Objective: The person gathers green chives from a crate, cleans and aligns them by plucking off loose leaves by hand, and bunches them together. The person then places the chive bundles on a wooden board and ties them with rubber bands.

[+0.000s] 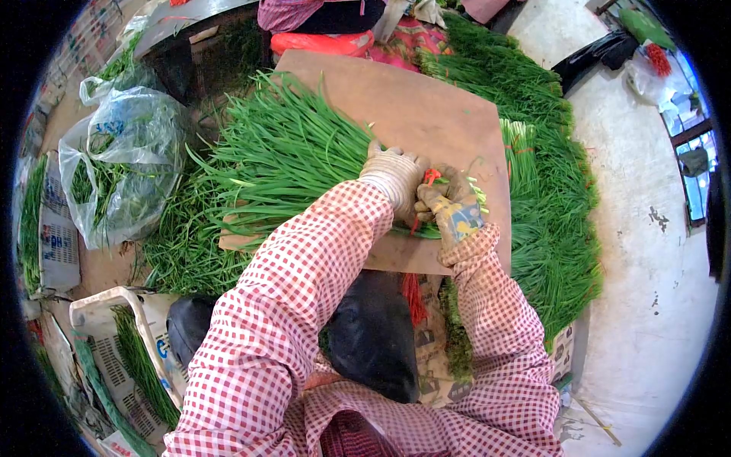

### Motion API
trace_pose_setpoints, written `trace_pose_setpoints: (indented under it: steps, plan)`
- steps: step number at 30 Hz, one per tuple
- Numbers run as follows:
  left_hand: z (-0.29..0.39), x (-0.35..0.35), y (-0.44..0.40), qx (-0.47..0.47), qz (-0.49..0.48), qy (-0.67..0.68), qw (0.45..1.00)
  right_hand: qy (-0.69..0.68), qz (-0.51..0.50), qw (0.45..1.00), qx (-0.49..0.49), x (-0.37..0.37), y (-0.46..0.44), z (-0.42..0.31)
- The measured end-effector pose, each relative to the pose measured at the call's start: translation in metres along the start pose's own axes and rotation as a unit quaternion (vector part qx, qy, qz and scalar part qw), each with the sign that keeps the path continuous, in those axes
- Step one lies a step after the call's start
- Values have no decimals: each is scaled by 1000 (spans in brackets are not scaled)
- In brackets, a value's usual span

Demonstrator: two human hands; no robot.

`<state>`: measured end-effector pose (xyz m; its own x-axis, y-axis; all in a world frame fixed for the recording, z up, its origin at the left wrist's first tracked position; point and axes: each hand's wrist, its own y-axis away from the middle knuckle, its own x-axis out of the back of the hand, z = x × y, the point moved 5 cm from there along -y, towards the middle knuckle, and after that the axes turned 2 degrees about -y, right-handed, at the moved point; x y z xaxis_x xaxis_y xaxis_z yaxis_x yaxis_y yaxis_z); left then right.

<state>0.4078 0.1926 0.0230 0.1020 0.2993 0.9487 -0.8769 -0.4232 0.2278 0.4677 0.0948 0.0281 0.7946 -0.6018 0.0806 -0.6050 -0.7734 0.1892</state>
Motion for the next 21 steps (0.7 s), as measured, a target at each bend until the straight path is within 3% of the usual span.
trace_pose_setpoints:
  steps: [6, 15, 19, 21]
  plan:
    - [1, 2, 0, 2, 2, -7, 1000, 21, -30, 998, -48, 1, -4, -3]
    - [2, 5, 6, 3, 18, 11, 1000, 11, -34, 999, 23, 11, 7, 4]
    - [6, 23, 18, 10, -11, 30, 999, 91, 43, 995, 3, 13, 14, -13]
    - [6, 23, 20, 10, -14, 37, 999, 22, 10, 1000, 9, 15, 22, -13]
